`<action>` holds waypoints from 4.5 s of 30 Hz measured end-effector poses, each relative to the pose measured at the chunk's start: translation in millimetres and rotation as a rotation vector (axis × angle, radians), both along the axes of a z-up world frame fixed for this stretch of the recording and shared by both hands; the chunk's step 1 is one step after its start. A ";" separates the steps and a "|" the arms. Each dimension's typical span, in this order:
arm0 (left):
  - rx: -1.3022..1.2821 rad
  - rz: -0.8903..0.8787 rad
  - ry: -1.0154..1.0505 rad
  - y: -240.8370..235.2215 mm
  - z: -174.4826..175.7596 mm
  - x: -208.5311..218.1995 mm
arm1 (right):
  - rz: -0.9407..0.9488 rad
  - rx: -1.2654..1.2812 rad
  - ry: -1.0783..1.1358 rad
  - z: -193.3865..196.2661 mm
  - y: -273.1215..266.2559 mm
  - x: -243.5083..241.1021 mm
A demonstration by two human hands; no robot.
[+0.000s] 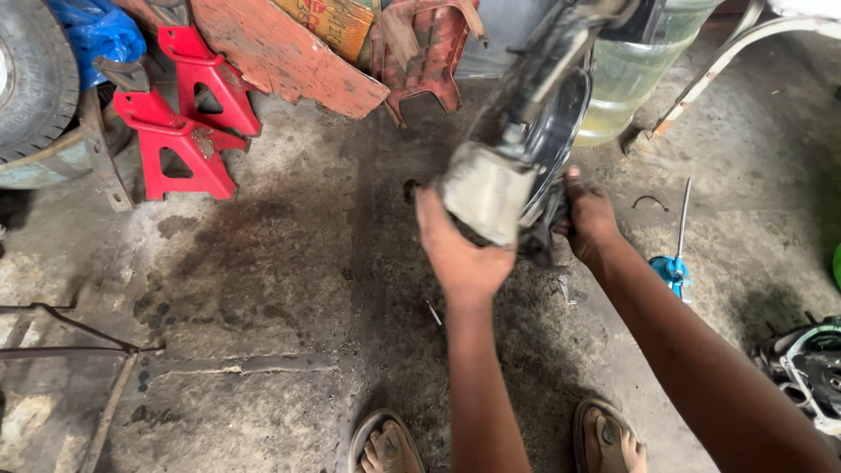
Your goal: The person cleans a black plastic car part, likely a blower housing, using a rag and a blue oil can. They wipe the exterior and interior surfaces, then use the oil can to spray a liquid onto the part and wipe it down with the rag. The person also uses a screwdriver to scrape or pry at the edges of the part.
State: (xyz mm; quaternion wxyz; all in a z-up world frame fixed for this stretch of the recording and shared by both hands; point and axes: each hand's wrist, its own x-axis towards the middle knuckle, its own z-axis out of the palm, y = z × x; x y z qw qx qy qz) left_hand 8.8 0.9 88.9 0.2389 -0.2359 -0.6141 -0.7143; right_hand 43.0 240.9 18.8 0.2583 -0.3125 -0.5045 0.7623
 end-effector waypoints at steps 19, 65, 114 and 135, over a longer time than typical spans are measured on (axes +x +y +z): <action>0.477 -0.046 -0.947 -65.7 -84.8 -56.8 | -0.025 0.464 -0.062 -1.5 1.3 0.6; -1.091 0.294 -0.080 19.6 -255.1 59.0 | -0.363 0.233 -0.482 -80.2 186.4 117.5; -1.017 0.128 -0.629 -35.3 -227.1 -116.2 | 1.023 1.315 -1.052 -142.1 -175.7 55.8; -1.219 0.276 -0.473 -2.2 -205.1 -68.9 | 0.551 0.877 -1.637 -166.0 130.4 120.9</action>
